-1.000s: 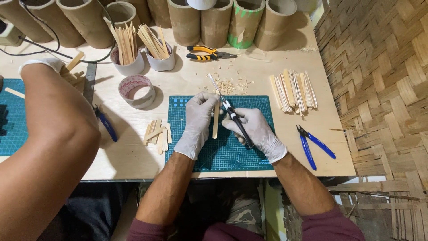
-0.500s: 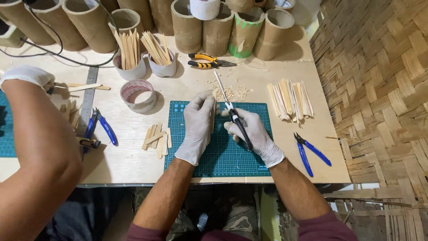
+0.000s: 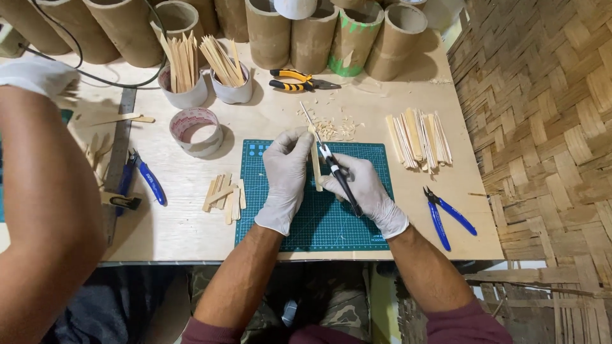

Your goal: A person wearing gloves uses scissors to cut small wooden sticks on a green cutting mat at a workshop table.

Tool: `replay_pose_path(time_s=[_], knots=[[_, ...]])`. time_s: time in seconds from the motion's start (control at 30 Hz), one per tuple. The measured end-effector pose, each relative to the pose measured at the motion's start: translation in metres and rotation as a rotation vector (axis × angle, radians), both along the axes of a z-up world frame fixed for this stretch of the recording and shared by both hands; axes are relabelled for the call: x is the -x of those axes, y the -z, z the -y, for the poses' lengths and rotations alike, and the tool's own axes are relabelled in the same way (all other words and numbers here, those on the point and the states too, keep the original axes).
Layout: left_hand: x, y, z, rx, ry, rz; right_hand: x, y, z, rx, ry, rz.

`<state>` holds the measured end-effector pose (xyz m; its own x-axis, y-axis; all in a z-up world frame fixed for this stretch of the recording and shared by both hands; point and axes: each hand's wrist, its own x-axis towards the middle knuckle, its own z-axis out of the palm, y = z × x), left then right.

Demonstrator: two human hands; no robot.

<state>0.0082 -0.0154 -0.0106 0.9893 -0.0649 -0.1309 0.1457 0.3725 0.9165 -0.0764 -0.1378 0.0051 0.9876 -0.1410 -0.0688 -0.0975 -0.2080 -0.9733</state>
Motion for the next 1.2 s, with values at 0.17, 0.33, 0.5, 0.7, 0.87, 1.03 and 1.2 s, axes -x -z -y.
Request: replay_pose_path(time_s=[0.17, 0.33, 0.5, 0.7, 0.87, 1.03, 1.2], knots=[[0.002, -0.006, -0.001, 0.022, -0.004, -0.015, -0.001, 0.004, 0.002, 0.003, 0.002, -0.011], [0.001, 0.000, 0.000, 0.017, -0.009, 0.003, 0.001, 0.002, 0.000, -0.001, -0.001, -0.021], [-0.001, 0.003, 0.001, -0.033, -0.005, 0.012, 0.002, -0.002, 0.000, 0.027, -0.016, -0.034], [0.000, 0.000, 0.000, -0.035, 0.007, 0.004, 0.003, -0.005, -0.001, 0.033, -0.011, -0.043], [-0.001, 0.005, 0.001, -0.045, 0.032, -0.015, 0.003, -0.008, -0.004, 0.039, 0.018, -0.037], [0.001, 0.000, 0.001, -0.044, 0.060, -0.027, 0.004, -0.005, 0.000, 0.044, 0.050, -0.024], [-0.001, 0.008, 0.002, -0.082, 0.082, 0.031, 0.004, -0.007, 0.000, 0.028, 0.059, -0.013]])
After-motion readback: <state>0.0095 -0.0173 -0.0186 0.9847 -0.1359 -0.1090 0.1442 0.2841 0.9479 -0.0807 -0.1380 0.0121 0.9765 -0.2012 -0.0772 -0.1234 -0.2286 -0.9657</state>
